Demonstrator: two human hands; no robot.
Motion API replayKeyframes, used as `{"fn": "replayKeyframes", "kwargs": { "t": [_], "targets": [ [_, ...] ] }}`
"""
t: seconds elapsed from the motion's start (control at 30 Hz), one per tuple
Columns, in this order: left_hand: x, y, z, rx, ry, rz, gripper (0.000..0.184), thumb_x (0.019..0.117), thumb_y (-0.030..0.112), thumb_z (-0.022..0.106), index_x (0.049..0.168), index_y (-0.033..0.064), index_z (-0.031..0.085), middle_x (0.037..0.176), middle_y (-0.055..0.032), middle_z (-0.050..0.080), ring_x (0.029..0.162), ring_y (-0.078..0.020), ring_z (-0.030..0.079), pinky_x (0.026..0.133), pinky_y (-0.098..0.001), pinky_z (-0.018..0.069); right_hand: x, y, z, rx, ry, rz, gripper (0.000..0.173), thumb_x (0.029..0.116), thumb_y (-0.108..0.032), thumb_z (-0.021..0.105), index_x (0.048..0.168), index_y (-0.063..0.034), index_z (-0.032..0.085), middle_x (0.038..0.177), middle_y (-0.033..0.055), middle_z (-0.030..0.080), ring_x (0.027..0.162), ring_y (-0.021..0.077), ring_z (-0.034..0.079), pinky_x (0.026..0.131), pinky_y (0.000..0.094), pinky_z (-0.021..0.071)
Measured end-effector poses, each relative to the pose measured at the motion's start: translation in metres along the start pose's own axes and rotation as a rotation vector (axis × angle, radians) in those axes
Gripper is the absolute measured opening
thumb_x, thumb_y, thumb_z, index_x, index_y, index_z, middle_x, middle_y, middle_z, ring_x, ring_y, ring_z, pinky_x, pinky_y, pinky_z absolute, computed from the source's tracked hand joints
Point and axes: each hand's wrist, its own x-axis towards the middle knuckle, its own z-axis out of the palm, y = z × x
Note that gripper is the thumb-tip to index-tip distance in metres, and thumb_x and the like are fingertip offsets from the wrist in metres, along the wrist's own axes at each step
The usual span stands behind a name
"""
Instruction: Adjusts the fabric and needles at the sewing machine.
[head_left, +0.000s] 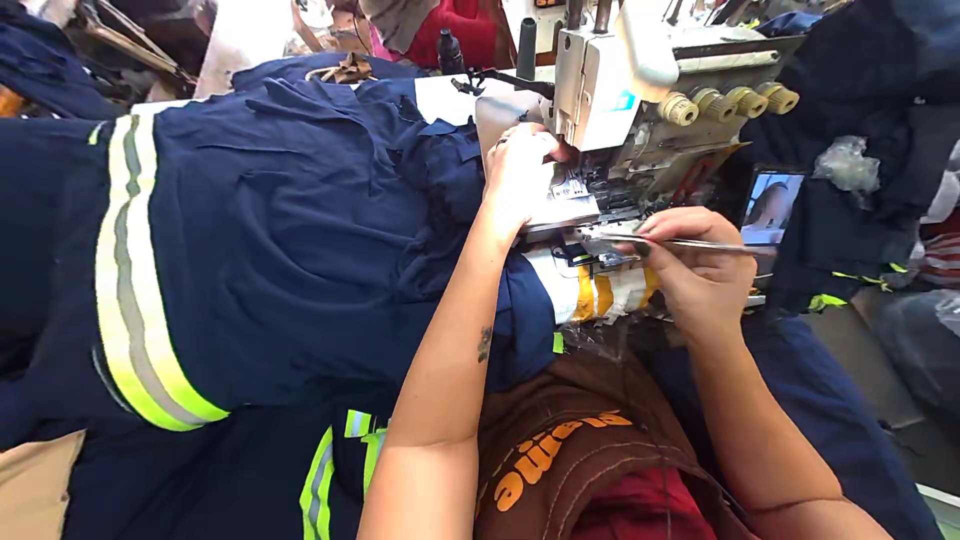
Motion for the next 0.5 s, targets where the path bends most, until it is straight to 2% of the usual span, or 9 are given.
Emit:
{"fn": "replayKeyframes", "kwargs": {
  "t": [0.07, 0.13, 0.2, 0.3, 0.4, 0.5],
  "targets": [
    [0.000, 0.001, 0.000, -0.011, 0.038, -0.044, 0.021, 0.0942, 0.004, 0.062, 0.110, 0.0038, 0.075, 0.136, -0.0167, 0.062, 0.133, -0.0328, 0.054, 0.113, -0.0517, 0.0399, 0.008, 0.006, 0.007, -0.231, -0.024, -0.183, 0.014, 0.0895, 0.004, 0.071, 0.102, -0.0027, 0.069, 0.108, 0.0081, 0.068, 0.103, 0.0152, 0.068, 0.088, 0.0287, 0.0598],
    [-0.002, 0.002, 0.004, -0.012, 0.103, -0.078, 0.023, 0.0934, -0.002, 0.059, 0.110, 0.0037, 0.074, 0.133, -0.0158, 0.064, 0.130, -0.0315, 0.057, 0.112, -0.0484, 0.0420, 0.012, 0.013, 0.012, -0.473, -0.066, -0.305, 0.008, 0.0915, 0.004, 0.069, 0.099, 0.0022, 0.070, 0.108, 0.0147, 0.069, 0.107, 0.0196, 0.067, 0.093, 0.0311, 0.0577],
    [-0.004, 0.004, 0.007, -0.019, 0.152, -0.104, 0.027, 0.0934, -0.006, 0.055, 0.110, 0.0038, 0.074, 0.131, -0.0149, 0.066, 0.128, -0.0299, 0.058, 0.111, -0.0463, 0.0436, 0.014, 0.020, 0.017, -0.627, -0.105, -0.363, 0.009, 0.0929, 0.005, 0.067, 0.099, 0.0030, 0.073, 0.110, 0.0182, 0.071, 0.107, 0.0231, 0.070, 0.092, 0.0333, 0.0589],
    [-0.007, 0.003, 0.011, -0.060, 0.225, -0.098, 0.030, 0.0957, -0.006, 0.049, 0.112, 0.0027, 0.073, 0.127, -0.0159, 0.067, 0.125, -0.0299, 0.060, 0.108, -0.0462, 0.0446, 0.015, 0.031, 0.023, -0.727, -0.145, -0.391, 0.012, 0.0931, 0.005, 0.065, 0.099, 0.0017, 0.075, 0.111, 0.0197, 0.072, 0.106, 0.0271, 0.071, 0.091, 0.0361, 0.0596],
    [-0.010, 0.002, 0.012, -0.061, 0.287, -0.051, 0.032, 0.0910, -0.010, 0.052, 0.110, 0.0029, 0.074, 0.123, -0.0165, 0.069, 0.122, -0.0309, 0.062, 0.106, -0.0463, 0.0466, 0.017, 0.038, 0.028, -0.778, -0.172, -0.433, 0.014, 0.0931, 0.005, 0.064, 0.099, 0.0002, 0.076, 0.111, 0.0195, 0.073, 0.109, 0.0300, 0.072, 0.094, 0.0388, 0.0589],
    [-0.013, 0.006, 0.005, -0.066, 0.264, -0.081, 0.034, 0.0909, -0.010, 0.053, 0.113, 0.0044, 0.074, 0.124, -0.0161, 0.068, 0.121, -0.0296, 0.063, 0.105, -0.0437, 0.0481, 0.020, 0.039, 0.031, -0.838, -0.186, -0.450, 0.015, 0.0930, 0.005, 0.063, 0.098, -0.0010, 0.076, 0.108, 0.0189, 0.074, 0.108, 0.0305, 0.072, 0.094, 0.0388, 0.0579]
  ]
}}
